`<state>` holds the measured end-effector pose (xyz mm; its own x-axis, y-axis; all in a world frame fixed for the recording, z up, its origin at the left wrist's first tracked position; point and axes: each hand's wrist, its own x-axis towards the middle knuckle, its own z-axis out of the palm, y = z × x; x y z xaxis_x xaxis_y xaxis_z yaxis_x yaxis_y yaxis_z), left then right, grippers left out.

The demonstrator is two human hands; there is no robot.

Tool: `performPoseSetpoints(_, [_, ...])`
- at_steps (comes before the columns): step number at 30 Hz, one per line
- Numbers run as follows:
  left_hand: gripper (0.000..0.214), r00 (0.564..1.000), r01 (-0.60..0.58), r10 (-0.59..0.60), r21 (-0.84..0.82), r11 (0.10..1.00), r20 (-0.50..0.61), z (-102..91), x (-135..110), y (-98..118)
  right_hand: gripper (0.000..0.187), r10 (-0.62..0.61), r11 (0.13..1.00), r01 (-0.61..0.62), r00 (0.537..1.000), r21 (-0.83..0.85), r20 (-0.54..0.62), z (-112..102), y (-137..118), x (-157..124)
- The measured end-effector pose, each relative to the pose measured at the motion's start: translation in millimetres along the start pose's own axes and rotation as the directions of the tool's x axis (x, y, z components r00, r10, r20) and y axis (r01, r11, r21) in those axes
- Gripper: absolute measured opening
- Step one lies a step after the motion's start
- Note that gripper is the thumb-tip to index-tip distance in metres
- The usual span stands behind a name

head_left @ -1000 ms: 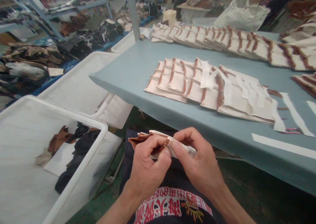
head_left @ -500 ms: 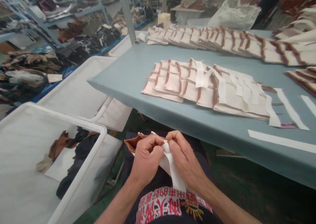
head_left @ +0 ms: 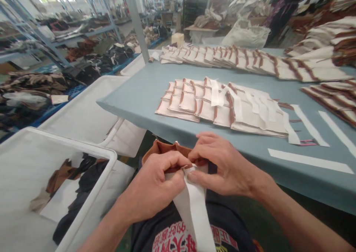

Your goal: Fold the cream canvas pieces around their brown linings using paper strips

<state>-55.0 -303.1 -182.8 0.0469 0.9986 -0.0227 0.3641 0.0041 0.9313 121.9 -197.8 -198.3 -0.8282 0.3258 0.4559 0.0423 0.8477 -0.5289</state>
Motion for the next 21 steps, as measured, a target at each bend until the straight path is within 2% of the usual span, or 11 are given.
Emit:
performPoseSetpoints(3, [0.018, 0.999, -0.006, 0.009, 0.068, 0.998, -0.039, 1.1, -3, 0, 0.030, 0.036, 0.998, -0.029, 0.989, -0.054, 0.141, -2, 0, 2])
performPoseSetpoints(5, [0.016, 0.995, -0.012, 0.022, 0.110, 0.994, -0.093, 1.7, -5, -1, 0.031, 0.066, 0.996, -0.055, 0.981, -0.063, 0.182, -1, -2, 2])
performPoseSetpoints(9, [0.019, 0.992, -0.058, 0.076, 0.165, 0.985, -0.105, 1.4, -4, -3, 0.030, 0.060, 0.995, -0.049, 0.988, -0.083, 0.145, 4, -4, 4])
performPoseSetpoints(11, [0.021, 0.984, -0.122, 0.146, 0.207, 0.971, -0.103, 1.9, -4, -7, 0.031, 0.049, 0.997, -0.042, 0.992, -0.061, 0.115, 5, -2, 4])
performPoseSetpoints(13, [0.022, 0.958, -0.217, 0.259, 0.277, 0.936, -0.126, 3.2, -3, -13, 0.031, 0.065, 0.998, -0.066, 0.994, 0.013, 0.084, 8, 0, 4])
performPoseSetpoints(15, [0.026, 0.915, -0.320, 0.380, 0.333, 0.887, -0.133, 4.7, -3, -23, 0.033, 0.125, 0.976, -0.137, 0.989, 0.168, 0.080, 10, 3, 3])
performPoseSetpoints(17, [0.032, 0.857, -0.450, 0.506, 0.337, 0.827, -0.100, 5.6, -3, -33, 0.036, 0.212, 0.887, -0.251, 0.967, 0.387, 0.139, 13, 3, 1])
performPoseSetpoints(18, [0.035, 0.823, -0.510, 0.562, 0.336, 0.792, -0.075, 5.7, -3, -38, 0.038, 0.251, 0.809, -0.314, 0.949, 0.497, 0.191, 16, 3, 0])
performPoseSetpoints(21, [0.039, 0.737, -0.622, 0.676, 0.375, 0.687, -0.017, 5.6, -2, -51, 0.049, 0.325, 0.491, -0.465, 0.883, 0.737, 0.340, 26, 2, -6])
